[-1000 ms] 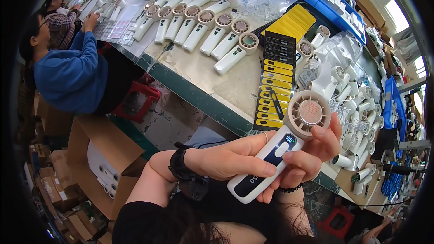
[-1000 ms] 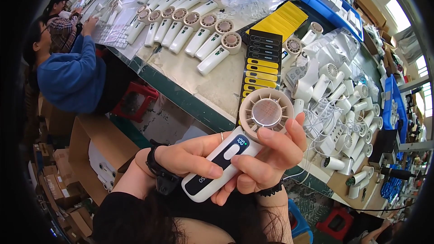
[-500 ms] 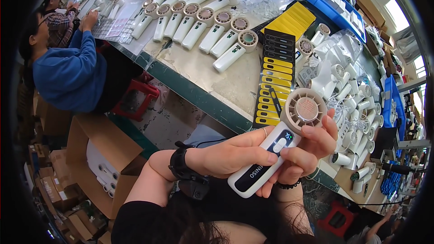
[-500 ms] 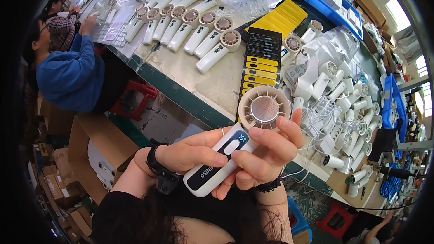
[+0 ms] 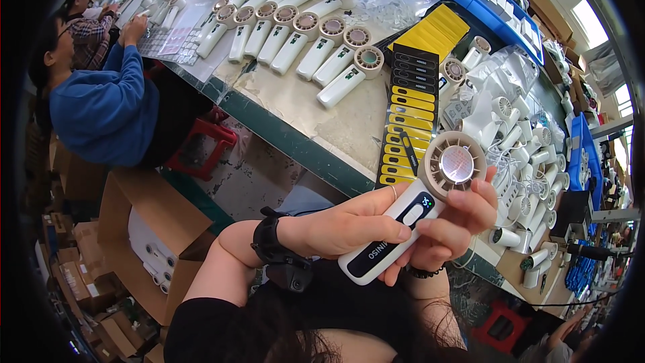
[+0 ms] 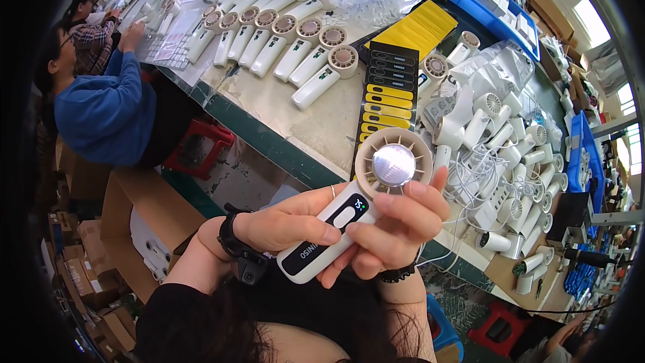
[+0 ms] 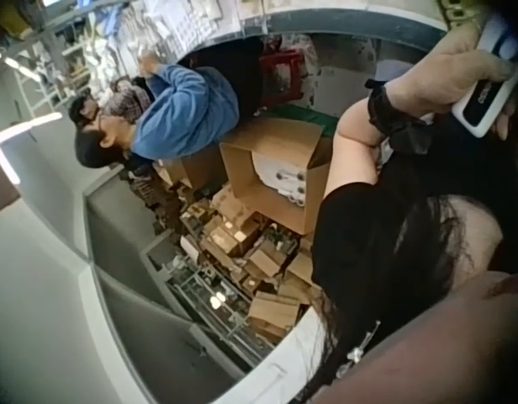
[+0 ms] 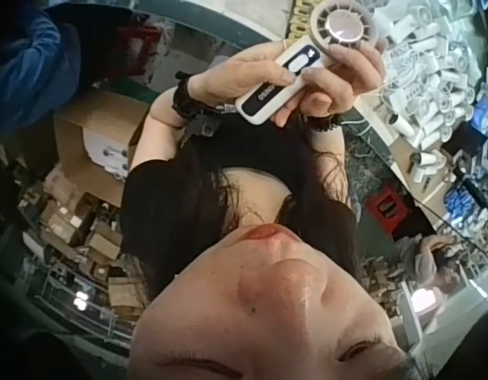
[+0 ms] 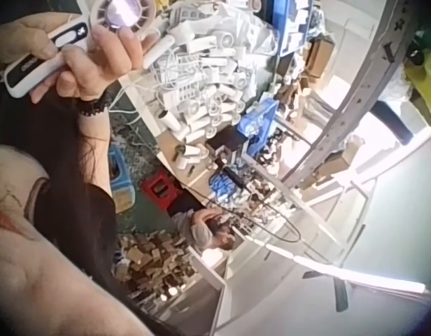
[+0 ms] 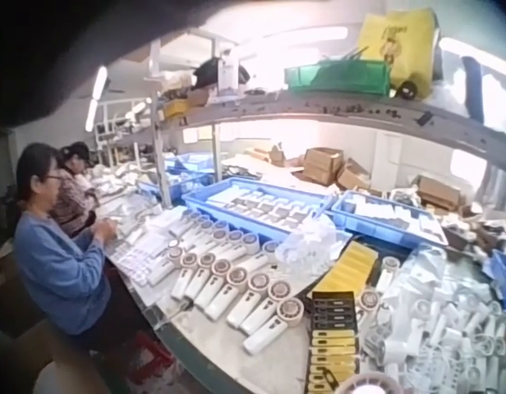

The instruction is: Assembling and inspecting portable handheld fans at a factory workstation.

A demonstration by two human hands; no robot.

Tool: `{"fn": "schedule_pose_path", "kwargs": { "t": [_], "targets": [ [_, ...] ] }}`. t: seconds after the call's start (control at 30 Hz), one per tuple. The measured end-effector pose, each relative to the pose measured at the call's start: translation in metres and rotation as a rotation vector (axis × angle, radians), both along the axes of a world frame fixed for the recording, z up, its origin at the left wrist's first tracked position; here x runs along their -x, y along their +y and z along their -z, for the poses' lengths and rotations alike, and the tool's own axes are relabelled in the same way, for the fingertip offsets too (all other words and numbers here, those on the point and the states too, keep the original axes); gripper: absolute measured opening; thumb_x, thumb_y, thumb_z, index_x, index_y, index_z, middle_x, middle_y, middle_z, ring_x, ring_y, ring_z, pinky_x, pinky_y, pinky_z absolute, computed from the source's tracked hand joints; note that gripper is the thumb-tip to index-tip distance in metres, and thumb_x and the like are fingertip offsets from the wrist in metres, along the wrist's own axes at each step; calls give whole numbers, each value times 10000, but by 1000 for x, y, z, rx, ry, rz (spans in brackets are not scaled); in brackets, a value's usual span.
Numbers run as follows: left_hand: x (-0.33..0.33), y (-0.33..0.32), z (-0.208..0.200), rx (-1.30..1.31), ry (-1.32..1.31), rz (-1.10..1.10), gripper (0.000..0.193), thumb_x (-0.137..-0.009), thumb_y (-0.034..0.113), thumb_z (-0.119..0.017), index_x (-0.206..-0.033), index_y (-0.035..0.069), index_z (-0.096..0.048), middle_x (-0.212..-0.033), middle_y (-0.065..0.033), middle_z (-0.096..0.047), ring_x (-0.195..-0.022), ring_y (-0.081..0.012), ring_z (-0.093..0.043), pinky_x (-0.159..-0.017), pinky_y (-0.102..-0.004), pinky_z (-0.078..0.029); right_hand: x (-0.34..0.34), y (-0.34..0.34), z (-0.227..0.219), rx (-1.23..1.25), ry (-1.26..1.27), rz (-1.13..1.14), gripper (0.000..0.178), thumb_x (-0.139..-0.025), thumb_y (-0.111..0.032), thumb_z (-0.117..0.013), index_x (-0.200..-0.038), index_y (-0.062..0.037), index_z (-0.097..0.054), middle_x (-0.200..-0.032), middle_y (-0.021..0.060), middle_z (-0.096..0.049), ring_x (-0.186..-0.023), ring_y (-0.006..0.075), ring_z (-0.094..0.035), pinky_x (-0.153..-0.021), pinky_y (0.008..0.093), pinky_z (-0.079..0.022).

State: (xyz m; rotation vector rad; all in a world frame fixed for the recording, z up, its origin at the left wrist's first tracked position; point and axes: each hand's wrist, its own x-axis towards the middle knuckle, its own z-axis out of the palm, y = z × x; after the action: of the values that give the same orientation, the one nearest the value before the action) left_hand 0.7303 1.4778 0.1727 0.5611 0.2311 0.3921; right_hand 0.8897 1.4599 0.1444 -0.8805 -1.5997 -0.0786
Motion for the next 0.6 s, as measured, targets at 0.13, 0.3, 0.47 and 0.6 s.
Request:
{"fn": "schedule_pose_path", "kwargs": {
  "t": [0.13, 0.3, 0.47, 0.6],
  "targets": [
    [1, 2, -2, -2, -4, 2, 329, -906, 138, -444, -1192, 34, -319, -845, -120, -570, -641, -195, -623, -580, -272, -529, 4, 3, 4, 6, 85, -12, 365, -953, -470, -319, -805, -238, -560, -1020, 56, -483, -1117, 265, -421, -1091, 506, -223],
    [2, 2, -1, 25, -10, 12, 321, -906, 160, -440, -1177, 37, -323, -836, -129, -571, -619, -215, -630, -559, -282, -539, 3, 3, 2, 17, 82, -27, 351, -953, -461, -327, -828, -228, -557, -1024, 72, -479, -1131, 273, -415, -1090, 503, -218],
    [-2, 3, 8, 88, -87, 20, 340, -899, 201, -436, -1170, 34, -316, -821, -155, -578, -583, -248, -637, -523, -299, -549, 2, 3, 1, 18, 58, -23, 356, -951, -466, -330, -821, -229, -561, -1031, 74, -479, -1135, 277, -410, -1091, 499, -217],
    [-2, 4, 9, 111, -89, 20, 363, -890, 215, -437, -1172, 33, -301, -801, -172, -580, -571, -263, -639, -513, -306, -551, 2, 2, 2, 23, 49, -24, 360, -949, -469, -330, -816, -231, -565, -1036, 72, -478, -1139, 279, -404, -1092, 498, -214]
  ]
}}
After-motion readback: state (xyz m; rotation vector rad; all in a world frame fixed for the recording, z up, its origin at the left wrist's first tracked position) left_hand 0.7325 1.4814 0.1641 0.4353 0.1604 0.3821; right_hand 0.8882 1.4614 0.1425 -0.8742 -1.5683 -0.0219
